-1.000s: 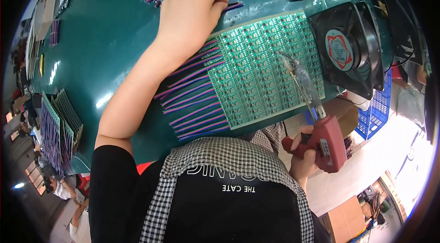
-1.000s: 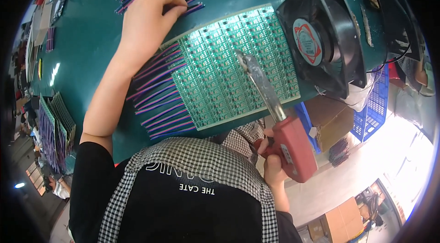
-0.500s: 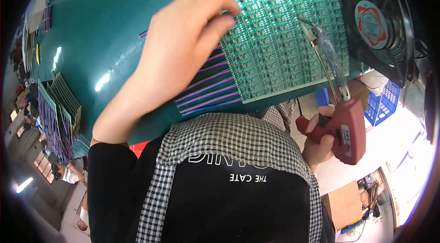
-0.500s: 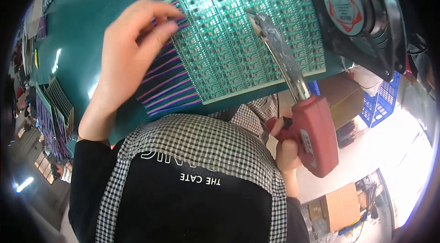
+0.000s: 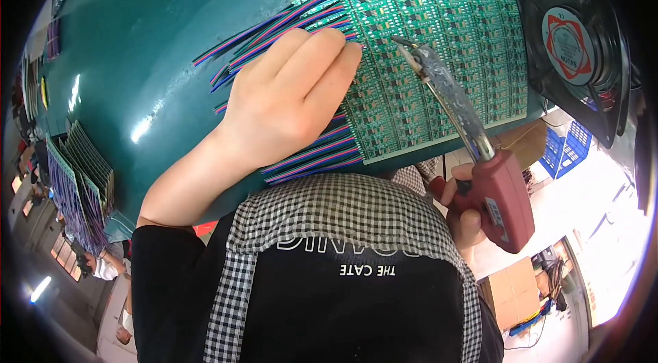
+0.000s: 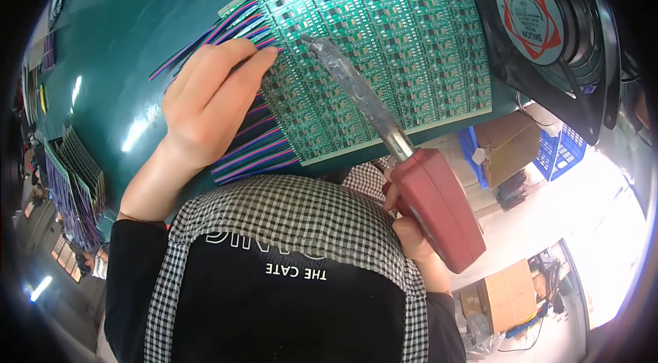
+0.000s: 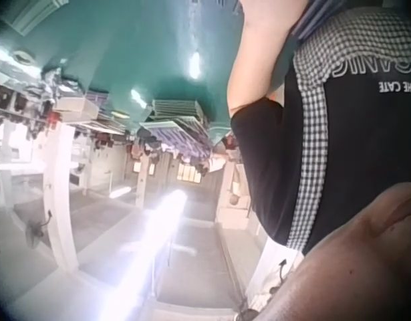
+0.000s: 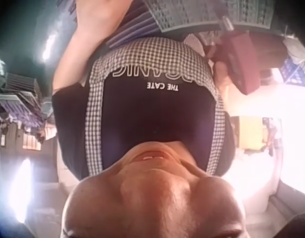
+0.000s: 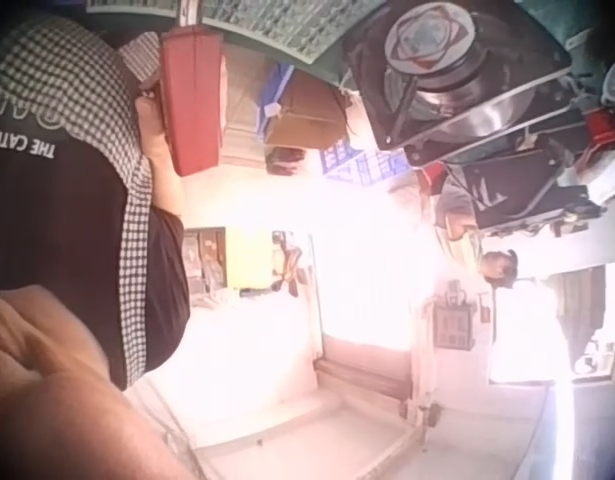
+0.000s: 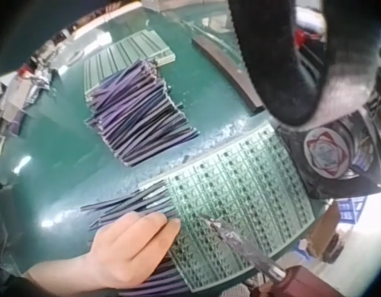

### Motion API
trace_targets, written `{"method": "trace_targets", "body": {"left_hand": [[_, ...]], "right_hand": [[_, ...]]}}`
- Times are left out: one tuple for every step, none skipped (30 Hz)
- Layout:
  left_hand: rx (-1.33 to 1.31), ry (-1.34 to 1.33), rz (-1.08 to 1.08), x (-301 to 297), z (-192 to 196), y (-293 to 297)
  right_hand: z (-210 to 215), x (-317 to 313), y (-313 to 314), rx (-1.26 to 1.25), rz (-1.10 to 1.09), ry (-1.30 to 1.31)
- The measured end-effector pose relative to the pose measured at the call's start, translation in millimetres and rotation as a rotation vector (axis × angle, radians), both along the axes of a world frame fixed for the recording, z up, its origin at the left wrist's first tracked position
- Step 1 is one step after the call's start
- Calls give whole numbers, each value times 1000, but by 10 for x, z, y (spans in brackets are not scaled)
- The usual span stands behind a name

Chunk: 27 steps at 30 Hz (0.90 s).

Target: The person solders wire strips to a printed circuit board using a soldering iron.

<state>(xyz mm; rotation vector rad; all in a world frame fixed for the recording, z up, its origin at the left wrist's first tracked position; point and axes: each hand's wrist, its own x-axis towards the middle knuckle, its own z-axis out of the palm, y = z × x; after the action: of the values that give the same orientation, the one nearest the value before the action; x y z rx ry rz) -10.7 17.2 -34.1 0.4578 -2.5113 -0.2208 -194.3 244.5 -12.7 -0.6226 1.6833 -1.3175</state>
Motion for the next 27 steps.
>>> {"method": "trace_targets", "body": {"left_hand": [[-15,20,-8,6,-12,-5],[-14,13,7,13,-22,-6],[-13,6,21,13,-22,-2],[-11,7,23,22,-25,0],[-1,0,19,3,-25,8],[17,-31,10,11,-24,9],[11,-6,20,-1,-21,10],[9,-4,17,2,-21,7],[9,-8,17,-4,-21,4],[7,-1,14,-8,-24,4],[7,11,15,-12,-28,2],[5,17,13,-16,-31,4],[6,23,15,-18,-34,7],[3,22,17,-21,-36,10],[2,13,16,-24,-37,15],[1,20,19,-27,-39,18],[-2,20,22,-31,-40,21],[0,3,24,-33,-40,23],[-5,19,27,-34,-39,21],[5,10,26,-34,-36,21],[13,-5,26,-32,-32,19],[15,1,25,-37,-32,18],[7,3,29,-38,-31,17],[-5,-6,34,-42,-28,16],[-2,4,34,-40,-25,16],[2,-13,31,-46,-19,19],[3,-36,28,-45,-14,21]], "right_hand": [[15,-3,-7,-8,-10,11],[38,-18,-11,36,38,-6],[35,-20,-19,59,62,-14],[41,-23,-26,82,86,-22],[20,-48,-36,42,73,69],[17,-50,-41,23,69,114],[10,-57,-39,5,64,160],[4,-56,-40,14,88,156],[-1,-62,-38,19,100,154],[-7,-63,-38,24,113,152],[-6,-72,-36,29,134,139],[-7,-81,-32,35,154,126],[-7,-98,-31,36,154,126],[-9,-122,-30,35,193,143],[-8,-153,-25,33,231,160],[0,-187,-15,34,232,160],[8,-220,-1,73,303,200],[18,-251,18,93,340,219],[25,-274,37,113,376,239],[32,-286,59,152,461,378],[30,-276,80,128,460,453],[28,-264,98,193,545,518],[22,-226,117,179,439,454],[29,-237,123,158,374,390],[33,-224,130,165,333,391],[40,-240,128,161,357,386],[48,-246,125,175,373,372]]}}
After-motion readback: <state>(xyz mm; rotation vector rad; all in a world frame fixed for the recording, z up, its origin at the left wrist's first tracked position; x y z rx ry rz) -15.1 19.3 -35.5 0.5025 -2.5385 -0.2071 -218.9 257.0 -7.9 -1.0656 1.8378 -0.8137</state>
